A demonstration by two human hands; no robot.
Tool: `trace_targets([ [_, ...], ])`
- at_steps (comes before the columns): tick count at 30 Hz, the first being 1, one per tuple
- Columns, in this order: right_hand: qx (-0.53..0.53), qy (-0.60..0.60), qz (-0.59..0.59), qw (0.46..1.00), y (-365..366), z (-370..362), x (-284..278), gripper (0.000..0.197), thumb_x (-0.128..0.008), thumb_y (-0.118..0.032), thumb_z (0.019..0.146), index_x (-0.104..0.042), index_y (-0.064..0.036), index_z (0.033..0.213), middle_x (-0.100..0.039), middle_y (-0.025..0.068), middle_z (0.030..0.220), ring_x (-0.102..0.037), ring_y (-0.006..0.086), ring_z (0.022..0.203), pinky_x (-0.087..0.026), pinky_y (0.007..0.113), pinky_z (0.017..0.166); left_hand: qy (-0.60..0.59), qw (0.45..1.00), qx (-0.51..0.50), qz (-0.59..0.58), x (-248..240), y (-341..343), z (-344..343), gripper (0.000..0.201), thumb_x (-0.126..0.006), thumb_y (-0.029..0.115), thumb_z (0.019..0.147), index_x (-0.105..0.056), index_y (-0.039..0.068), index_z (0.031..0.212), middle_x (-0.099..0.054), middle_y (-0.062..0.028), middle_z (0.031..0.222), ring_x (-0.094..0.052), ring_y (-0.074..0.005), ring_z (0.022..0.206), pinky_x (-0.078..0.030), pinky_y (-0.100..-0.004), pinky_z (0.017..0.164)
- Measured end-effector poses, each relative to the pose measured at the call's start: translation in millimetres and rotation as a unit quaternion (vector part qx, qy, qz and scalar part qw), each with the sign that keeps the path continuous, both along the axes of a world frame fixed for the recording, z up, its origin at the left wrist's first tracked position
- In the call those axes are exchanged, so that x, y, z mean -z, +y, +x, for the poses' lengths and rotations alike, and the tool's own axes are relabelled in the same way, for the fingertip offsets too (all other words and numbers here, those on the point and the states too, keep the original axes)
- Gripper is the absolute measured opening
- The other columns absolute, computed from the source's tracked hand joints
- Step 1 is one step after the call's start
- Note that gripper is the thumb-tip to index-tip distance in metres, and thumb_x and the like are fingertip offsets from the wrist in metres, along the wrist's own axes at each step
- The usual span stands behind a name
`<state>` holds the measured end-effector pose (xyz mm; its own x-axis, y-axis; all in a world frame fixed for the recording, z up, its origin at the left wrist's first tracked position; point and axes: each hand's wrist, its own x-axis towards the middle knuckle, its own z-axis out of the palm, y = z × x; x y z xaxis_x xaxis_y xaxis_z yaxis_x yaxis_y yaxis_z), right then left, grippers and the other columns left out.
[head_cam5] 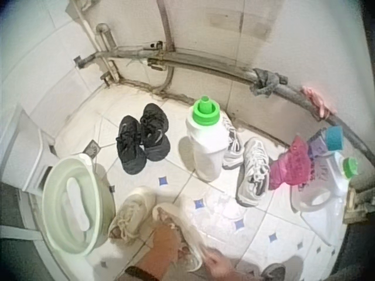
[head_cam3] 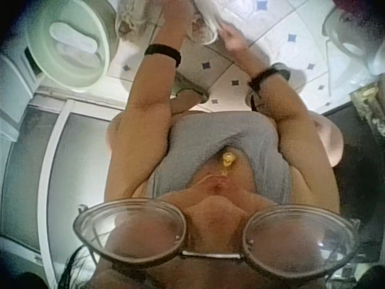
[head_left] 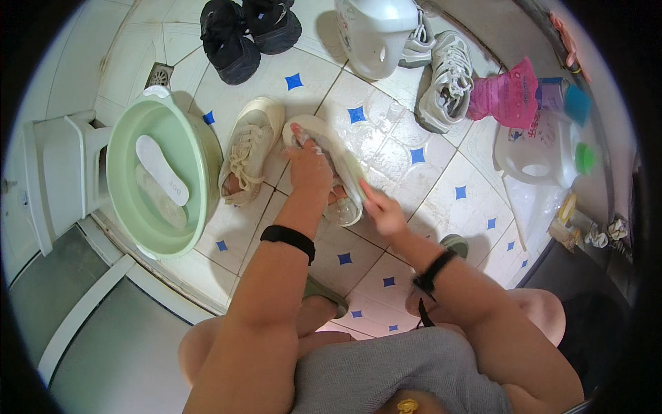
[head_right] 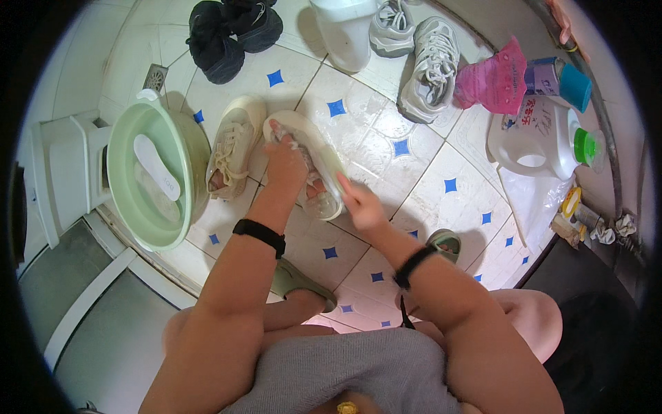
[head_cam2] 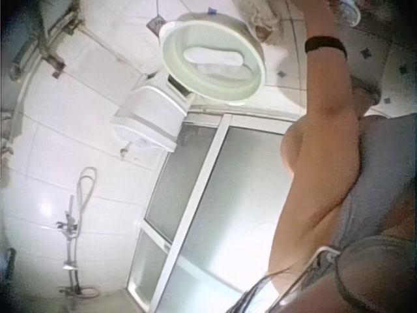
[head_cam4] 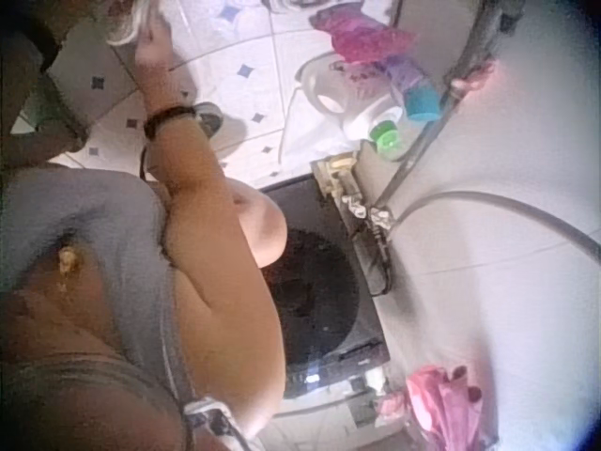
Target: The person fills a basin with water from a tap, places a pair of shoes and their insoles into the water to soak, and then applies cleaning solution from a bottle to scrub the exterior and soles of each shoe with a brush.
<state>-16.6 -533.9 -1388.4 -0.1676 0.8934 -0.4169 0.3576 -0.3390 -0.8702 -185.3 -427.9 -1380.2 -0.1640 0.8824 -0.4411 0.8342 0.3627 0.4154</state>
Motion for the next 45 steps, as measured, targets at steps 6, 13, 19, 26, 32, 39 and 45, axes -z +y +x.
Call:
trace_targets([
  [6, -0.108, -0.155, 0.014, 0.982, 111.6, -36.1, -32.1, 0.047, -0.048, -0.013, 0.088, -0.041, -0.0263, 0.133, -0.058, 0.0228, 0.095, -0.058, 0.0356, 0.085, -0.046, 0.038, 0.076, 0.043, 0.982, 0.184, -0.016, -10.9, 6.9, -5.9, 0.062, -0.053, 0.025, 0.083, -0.026, 0.001, 0.134, -0.047, -0.0238, 0.116, -0.054, -0.0355, 0.097, -0.044, -0.0399, 0.083],
  [13, -0.149, -0.152, 0.050, 0.976, 14.8, 0.4, -32.0, 0.043, -0.042, -0.018, 0.091, -0.043, -0.0296, 0.132, -0.061, 0.0215, 0.087, -0.061, 0.0327, 0.080, -0.047, 0.038, 0.076, -0.053, 0.995, -0.084, -0.012, 5.0, 12.5, -22.4, 0.045, -0.051, 0.022, 0.084, -0.047, 0.004, 0.125, -0.045, -0.0251, 0.120, -0.052, -0.0397, 0.098, -0.041, -0.0431, 0.088],
  [19, -0.017, -0.154, 0.030, 0.987, 124.8, -37.2, -19.5, 0.039, -0.052, -0.019, 0.087, -0.051, -0.0244, 0.126, -0.061, 0.0227, 0.101, -0.060, 0.0329, 0.091, -0.045, 0.033, 0.081, -0.066, 0.960, -0.025, 0.272, 9.3, -6.9, -27.2, 0.040, -0.048, 0.024, 0.085, -0.053, 0.003, 0.119, -0.049, -0.0284, 0.114, -0.050, -0.0410, 0.104, -0.041, -0.0431, 0.089],
  [26, 0.155, 0.052, -0.139, 0.977, 72.9, 5.7, -59.5, 0.040, -0.050, -0.011, 0.091, -0.050, -0.0258, 0.128, -0.049, -0.0069, 0.069, -0.035, 0.0027, 0.054, -0.034, 0.018, 0.049, -0.075, 0.980, 0.081, -0.163, -49.9, -42.3, 25.3, 0.049, -0.069, 0.034, 0.071, -0.062, -0.006, 0.100, -0.059, -0.0253, 0.105, -0.057, -0.0370, 0.099, -0.044, -0.0403, 0.085],
  [32, 0.139, 0.090, -0.169, 0.972, 62.2, 18.2, -51.2, 0.041, -0.049, -0.010, 0.092, -0.048, -0.0253, 0.130, -0.039, -0.0088, 0.062, -0.031, 0.0034, 0.052, -0.031, 0.020, 0.048, -0.204, 0.949, -0.220, -0.096, 3.7, -64.5, 54.5, 0.046, -0.070, 0.028, 0.071, -0.061, -0.008, 0.098, -0.058, -0.0267, 0.105, -0.059, -0.0341, 0.096, -0.045, -0.0370, 0.080],
  [39, 0.071, 0.108, -0.182, 0.975, 49.6, 24.9, -51.8, 0.043, -0.049, -0.010, 0.092, -0.046, -0.0273, 0.131, -0.041, -0.0074, 0.067, -0.033, 0.0041, 0.056, -0.032, 0.018, 0.052, -0.404, 0.870, -0.272, 0.079, 35.7, -33.3, 20.2, 0.026, -0.061, 0.013, 0.076, -0.057, -0.001, 0.097, -0.060, -0.0072, 0.087, -0.058, -0.0197, 0.077, -0.046, -0.0303, 0.066],
  [45, -0.006, 0.064, -0.148, 0.987, 34.1, 27.9, -35.9, 0.045, -0.049, -0.008, 0.090, -0.045, -0.0237, 0.133, -0.046, -0.0007, 0.071, -0.042, 0.0102, 0.063, -0.041, 0.023, 0.063, -0.661, 0.682, -0.311, 0.000, 13.0, -14.8, 6.2, 0.034, -0.056, -0.002, 0.078, -0.050, -0.004, 0.112, -0.057, -0.0098, 0.104, -0.057, -0.0192, 0.091, -0.046, -0.0298, 0.079],
])
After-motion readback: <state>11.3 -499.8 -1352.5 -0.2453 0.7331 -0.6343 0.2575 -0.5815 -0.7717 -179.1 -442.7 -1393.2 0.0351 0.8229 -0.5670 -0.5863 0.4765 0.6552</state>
